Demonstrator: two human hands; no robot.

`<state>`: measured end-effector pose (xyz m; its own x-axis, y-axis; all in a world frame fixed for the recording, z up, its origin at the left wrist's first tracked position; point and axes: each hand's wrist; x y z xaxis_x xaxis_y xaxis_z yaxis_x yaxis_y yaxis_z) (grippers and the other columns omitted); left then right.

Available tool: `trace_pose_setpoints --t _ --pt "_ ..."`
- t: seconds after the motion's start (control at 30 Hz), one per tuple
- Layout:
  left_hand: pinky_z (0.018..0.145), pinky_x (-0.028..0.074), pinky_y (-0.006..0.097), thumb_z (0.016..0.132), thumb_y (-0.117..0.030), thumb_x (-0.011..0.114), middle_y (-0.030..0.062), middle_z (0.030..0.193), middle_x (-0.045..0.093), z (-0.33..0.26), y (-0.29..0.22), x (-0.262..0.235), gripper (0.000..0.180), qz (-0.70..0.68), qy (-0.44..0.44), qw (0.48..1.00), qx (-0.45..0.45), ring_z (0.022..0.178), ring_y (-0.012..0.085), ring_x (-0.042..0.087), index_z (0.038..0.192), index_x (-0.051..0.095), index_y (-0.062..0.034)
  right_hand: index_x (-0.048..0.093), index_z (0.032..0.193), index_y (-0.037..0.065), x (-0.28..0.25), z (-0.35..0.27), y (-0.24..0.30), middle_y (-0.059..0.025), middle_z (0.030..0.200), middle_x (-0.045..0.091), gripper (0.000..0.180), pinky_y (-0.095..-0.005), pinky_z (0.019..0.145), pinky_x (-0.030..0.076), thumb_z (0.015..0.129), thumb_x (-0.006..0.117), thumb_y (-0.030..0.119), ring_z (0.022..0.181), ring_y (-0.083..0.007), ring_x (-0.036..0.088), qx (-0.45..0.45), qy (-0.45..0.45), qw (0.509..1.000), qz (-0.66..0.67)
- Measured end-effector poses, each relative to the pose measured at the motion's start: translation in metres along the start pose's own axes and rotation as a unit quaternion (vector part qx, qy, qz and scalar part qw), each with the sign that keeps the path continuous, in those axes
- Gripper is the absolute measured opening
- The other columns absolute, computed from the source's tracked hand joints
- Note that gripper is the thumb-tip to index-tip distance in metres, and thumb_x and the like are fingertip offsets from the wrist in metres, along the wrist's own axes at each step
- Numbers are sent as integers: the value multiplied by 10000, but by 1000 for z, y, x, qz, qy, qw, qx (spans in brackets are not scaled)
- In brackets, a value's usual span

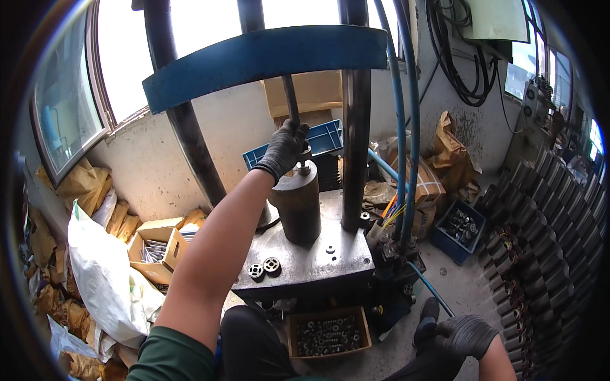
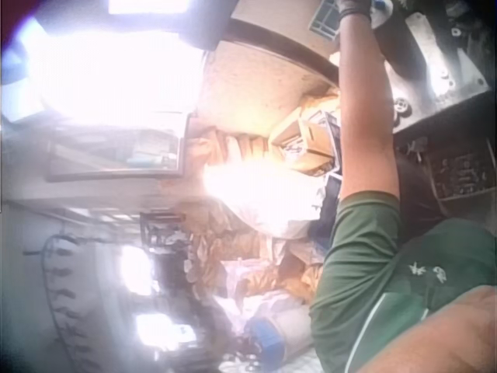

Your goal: The person cleans small metal components with a cloth before placing them into a manual press machine and retrieving rods from a crate.

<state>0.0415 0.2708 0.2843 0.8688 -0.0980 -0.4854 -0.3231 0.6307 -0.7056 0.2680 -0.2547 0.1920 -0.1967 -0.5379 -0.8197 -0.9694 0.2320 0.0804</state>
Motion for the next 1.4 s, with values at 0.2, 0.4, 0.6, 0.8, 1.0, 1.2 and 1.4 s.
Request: trace_pose_setpoints --t 0.2,0.4,0.6,0.8,1.0,1.2,1.4 --pt "698 556 349 1101 -287 601 82 841 670 -5 -3 -3 287 -28 15 999 -29 746 173 666 1250 588 -42 781 1125 71 -30 -2 8 -190 1034 768 352 -461 866 593 836 668 237 947 -379 742 -37 -306 939 154" --pt "692 554 344 1100 -299 608 76 852 657 1 7 2 294 -13 8 1000 -5 732 163 648 1250 595 -46 776 1138 69 -2 -13 2 -214 980 761 377 -460 865 590 831 677 265 947 -389 740 -33 -223 965 135" --pt "678 551 346 1101 -304 610 77 836 652 6 13 3 285 0 -7 1000 1 729 158 648 1227 597 -49 681 1093 19 -61 27 16 -198 907 695 200 -425 748 541 897 657 -17 820 -369 700 -101 -668 727 124" --pt "666 555 343 1097 -307 616 77 845 658 6 10 8 286 -31 -2 1000 0 721 156 647 1212 608 -46 688 1239 1 -155 85 -7 -155 1037 737 252 -376 842 565 1026 671 134 959 -264 729 -114 -750 640 119" --pt "683 570 347 1097 -313 611 83 861 674 0 4 6 307 -14 -6 1000 -6 749 160 674 1238 615 -41 638 1384 -9 -134 69 -5 -158 1094 748 434 -356 884 566 1038 695 246 980 -237 734 -121 -697 685 172" --pt "728 594 370 1090 -346 605 112 885 723 -2 1 2 379 23 -15 1000 -11 798 197 727 1273 618 -15 748 1165 68 -16 -4 -1 -210 1041 740 381 -483 869 579 884 676 315 985 -397 722 -77 -243 964 76" --pt "761 591 389 1092 -350 590 136 902 739 -6 -10 1 381 38 -19 999 -11 822 231 746 1281 622 -20 763 1098 102 37 -5 -11 -175 959 764 379 -502 834 582 889 628 388 934 -415 727 -68 -107 991 54"
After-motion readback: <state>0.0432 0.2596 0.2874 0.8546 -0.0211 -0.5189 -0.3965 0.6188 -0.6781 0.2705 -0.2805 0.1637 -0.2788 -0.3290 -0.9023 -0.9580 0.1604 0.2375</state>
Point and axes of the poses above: each hand's wrist, its own z-axis towards the middle knuckle, its own x-axis out of the palm, y = z × x
